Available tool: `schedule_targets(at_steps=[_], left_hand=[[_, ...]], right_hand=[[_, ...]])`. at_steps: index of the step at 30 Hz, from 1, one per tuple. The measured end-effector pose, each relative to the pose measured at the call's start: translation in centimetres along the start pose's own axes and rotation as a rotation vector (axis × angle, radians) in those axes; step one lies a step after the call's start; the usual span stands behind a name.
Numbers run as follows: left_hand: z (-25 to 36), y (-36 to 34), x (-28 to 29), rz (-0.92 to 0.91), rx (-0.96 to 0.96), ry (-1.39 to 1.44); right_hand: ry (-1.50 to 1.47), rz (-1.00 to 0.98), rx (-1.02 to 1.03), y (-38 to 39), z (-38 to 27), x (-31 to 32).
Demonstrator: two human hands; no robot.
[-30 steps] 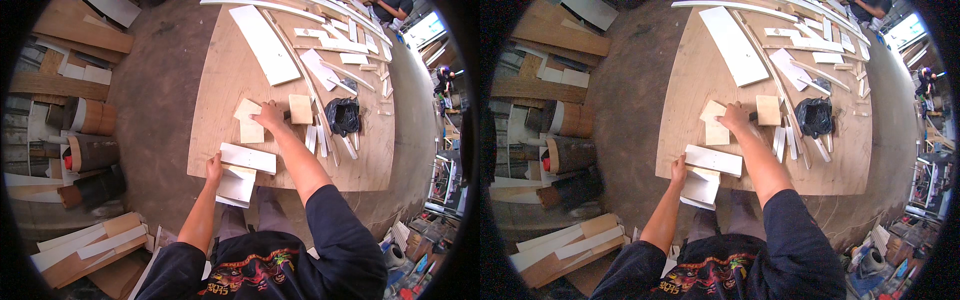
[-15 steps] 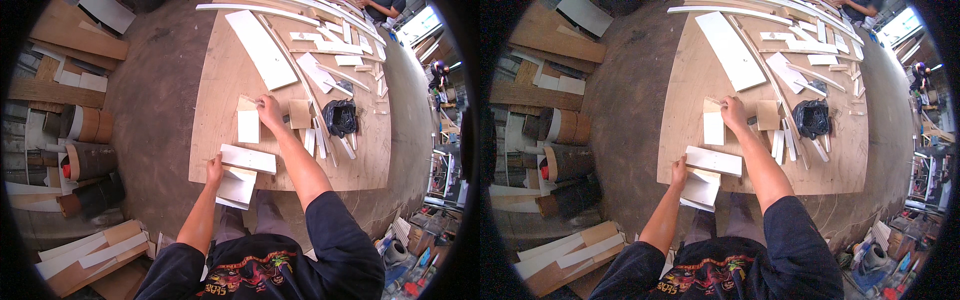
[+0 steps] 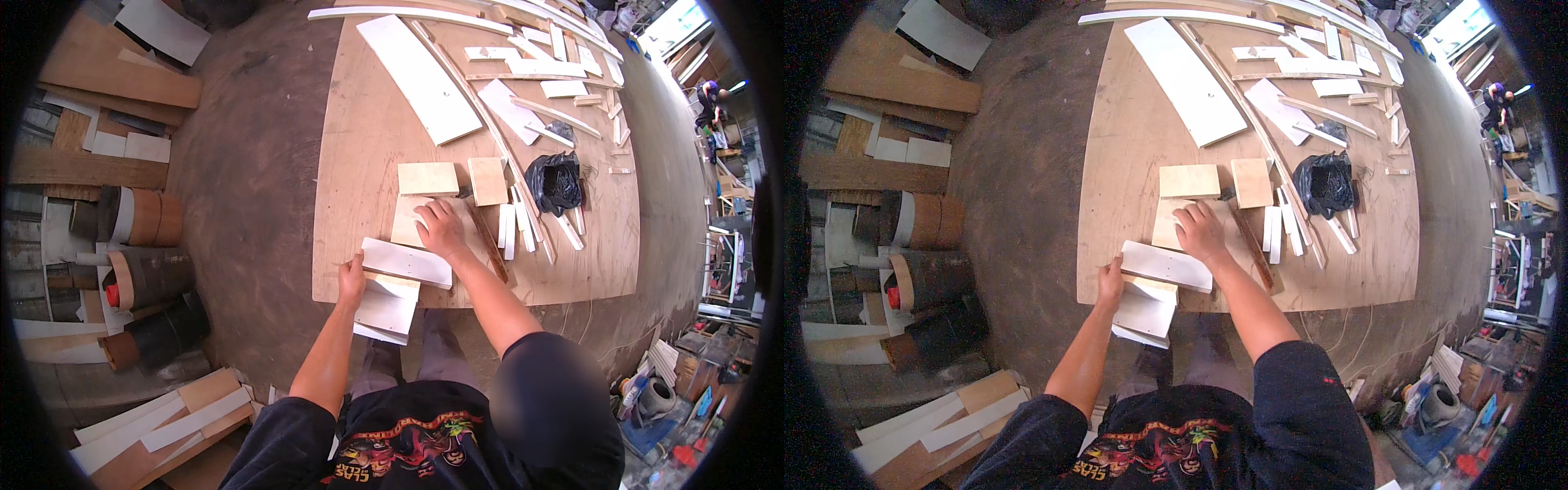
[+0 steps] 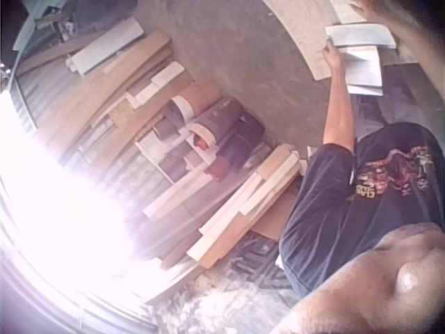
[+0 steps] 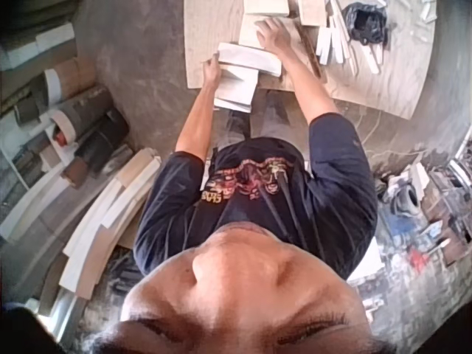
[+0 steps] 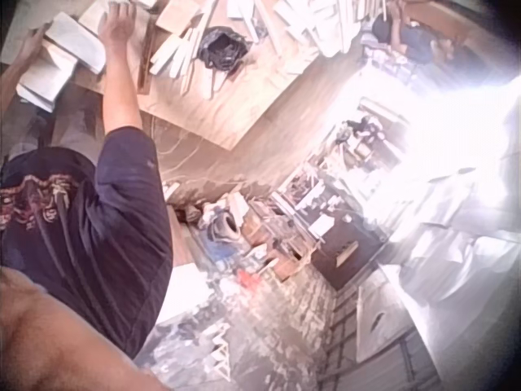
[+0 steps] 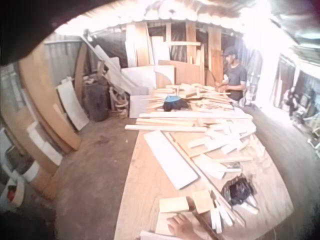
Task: The person assembles small wooden boxes by aligning white wooden panels and hammering nails into them, then uses a pencil to mark a panel for further work.
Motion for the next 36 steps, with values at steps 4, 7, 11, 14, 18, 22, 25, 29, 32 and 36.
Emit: schedule_targets(at_steps=[4,7,11,14,18,22,25,29,32,36], left_hand=[[-0.4,-0.2,0.8,0.031,-0.030,-0.015],[-0.3,0.1,1.1,-0.047,0.038,-0.046],[0.1,-0.1,1.2,0.015,0.007,-0.128],[0.5,-0.6,1.5,-0.009,0.011,-0.065],[1.4,-0.7,0.6,-0.045,-0.082,0.041],[3.2,-0.4,-0.5,-0.114,-0.199,0.029],[4.4,-1.1,-1.5,-0.111,-0.240,0.047],[5.4,-4.1,-2.4,-0.249,-0.297,0.134],[6.3,-5.5,-3.2,-0.303,-0.279,0.055],[6.6,-6.0,-3.9,-0.359,-0.331,-0.091]], right_hand=[[0.008,-0.442,-0.403,2.0,-1.4,0.5],[0.093,-0.390,-0.356,2.1,0.5,-0.4],[0.055,-0.325,-0.416,-0.5,0.4,0.7],[-0.239,-0.583,-0.337,0.4,-1.1,0.6],[-0.182,-0.723,-0.275,2.8,-3.1,2.1],[-0.010,-0.549,-0.231,3.2,-3.5,3.9],[-0.175,-0.546,-0.281,2.2,-2.9,4.3],[-0.032,-0.379,-0.321,1.3,-3.2,6.1],[-0.120,-0.315,-0.399,1.5,-2.6,7.9],[-0.089,-0.379,-0.415,2.2,-3.3,9.1]])
Point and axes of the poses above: each hand's wrist, its own y-axis away from the middle knuckle, its own x-axis out of the back of the hand, z = x × y, the point moved 3 cm from there along -y, towards the middle knuckle, and after that the axes turned 2 degrees about -x, right-handed, at the moved point
